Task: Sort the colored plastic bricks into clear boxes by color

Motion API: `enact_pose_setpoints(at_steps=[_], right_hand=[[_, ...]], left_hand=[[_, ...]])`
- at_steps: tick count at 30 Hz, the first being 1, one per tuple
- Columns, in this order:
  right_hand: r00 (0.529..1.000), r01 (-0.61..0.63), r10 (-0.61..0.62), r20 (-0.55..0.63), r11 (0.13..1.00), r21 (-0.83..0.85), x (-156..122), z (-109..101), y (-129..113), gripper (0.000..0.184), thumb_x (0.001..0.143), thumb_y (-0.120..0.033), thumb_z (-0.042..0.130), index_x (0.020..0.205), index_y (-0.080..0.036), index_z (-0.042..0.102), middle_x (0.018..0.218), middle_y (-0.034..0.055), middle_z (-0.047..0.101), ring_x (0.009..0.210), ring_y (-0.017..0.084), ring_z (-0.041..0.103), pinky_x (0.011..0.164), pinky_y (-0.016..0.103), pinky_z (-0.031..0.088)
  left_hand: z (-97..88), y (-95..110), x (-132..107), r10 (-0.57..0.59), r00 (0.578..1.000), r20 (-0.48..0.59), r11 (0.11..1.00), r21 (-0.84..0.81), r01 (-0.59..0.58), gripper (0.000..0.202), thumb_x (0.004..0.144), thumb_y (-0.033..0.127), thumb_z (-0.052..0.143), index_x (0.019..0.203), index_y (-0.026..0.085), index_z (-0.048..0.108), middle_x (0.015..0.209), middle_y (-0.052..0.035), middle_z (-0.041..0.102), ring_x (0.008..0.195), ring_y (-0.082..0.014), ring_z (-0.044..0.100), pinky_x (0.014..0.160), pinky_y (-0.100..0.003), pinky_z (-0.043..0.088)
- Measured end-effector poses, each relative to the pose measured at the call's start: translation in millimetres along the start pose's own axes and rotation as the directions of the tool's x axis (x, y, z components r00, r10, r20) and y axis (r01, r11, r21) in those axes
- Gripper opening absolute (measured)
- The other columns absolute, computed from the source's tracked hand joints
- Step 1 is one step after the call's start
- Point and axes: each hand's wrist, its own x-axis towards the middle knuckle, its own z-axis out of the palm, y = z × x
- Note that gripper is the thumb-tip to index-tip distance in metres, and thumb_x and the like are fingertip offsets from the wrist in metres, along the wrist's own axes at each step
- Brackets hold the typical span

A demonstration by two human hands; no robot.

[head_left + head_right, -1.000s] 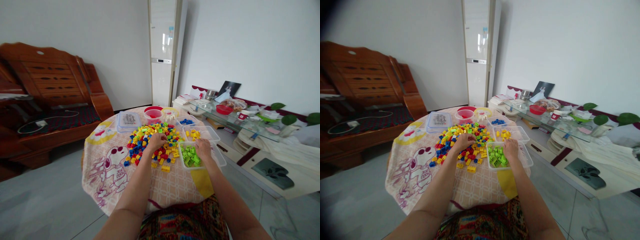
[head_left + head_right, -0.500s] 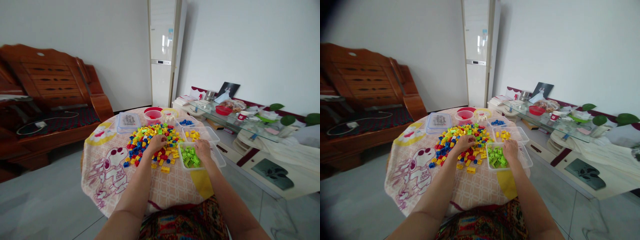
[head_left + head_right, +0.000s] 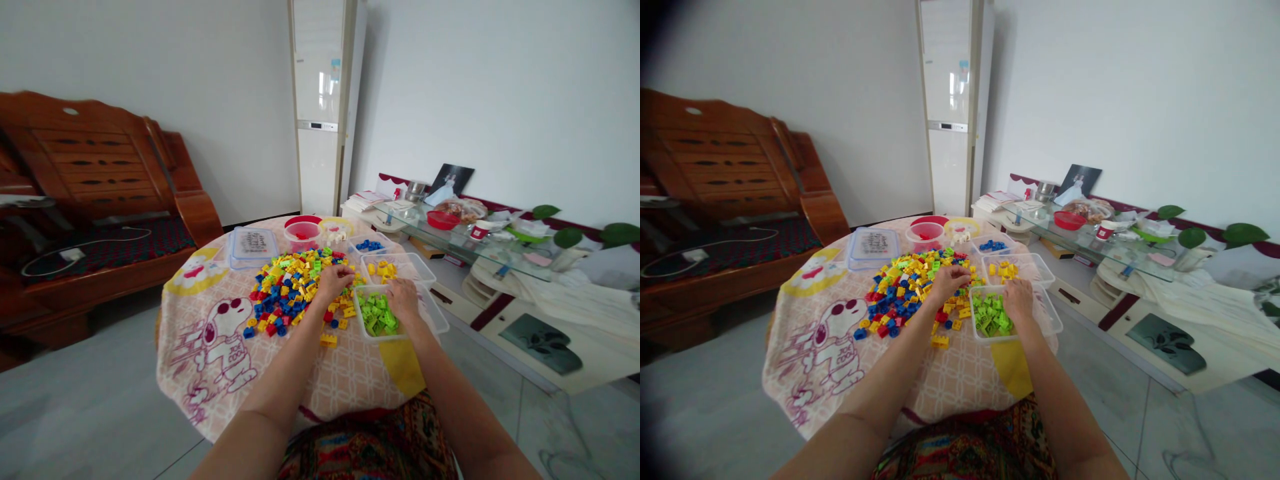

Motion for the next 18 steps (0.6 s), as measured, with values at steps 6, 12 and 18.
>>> enact_pose_setpoints(at_steps=[6,12,18], right_hand=[[1.0,0.003,-0.004,-0.008,1.0,-0.012,-0.6,-1.6,0.2,0.029,0.093,-0.021,0.051,0.115,-0.014,0.069,0.12,0.0143,0.07,0.115,0.025,0.056,0.103,0.036,0.031],[1.0,0.002,-0.002,-0.013,1.0,0.003,-1.8,-3.7,-1.1,0.029,0.092,-0.02,0.053,0.115,-0.016,0.07,0.12,0.0139,0.07,0.114,0.025,0.056,0.102,0.036,0.031],[1.0,-0.016,0.016,0.01,1.0,0.007,-1.0,-3.9,-1.1,0.031,0.094,-0.022,0.052,0.119,-0.014,0.068,0.12,0.014,0.069,0.116,0.026,0.056,0.104,0.037,0.03]], left_hand=[[26.1,9.3,18.2,0.118,0.985,0.126,0.984,-0.15,-0.099,0.024,0.077,0.022,0.071,0.099,0.012,0.076,0.091,-0.0087,0.077,0.084,-0.0196,0.073,0.084,-0.034,0.059],[0.3,0.4,4.2,0.15,0.987,0.05,0.984,0.089,-0.154,0.031,0.078,0.015,0.065,0.107,0.014,0.075,0.106,-0.009,0.077,0.095,-0.0214,0.073,0.089,-0.035,0.058],[-42.3,4.2,-13.5,0.098,0.995,0.01,0.909,0.405,-0.093,0.017,0.077,0.018,0.063,0.087,0.017,0.077,0.076,-0.0019,0.075,0.07,-0.0159,0.067,0.069,-0.026,0.053]])
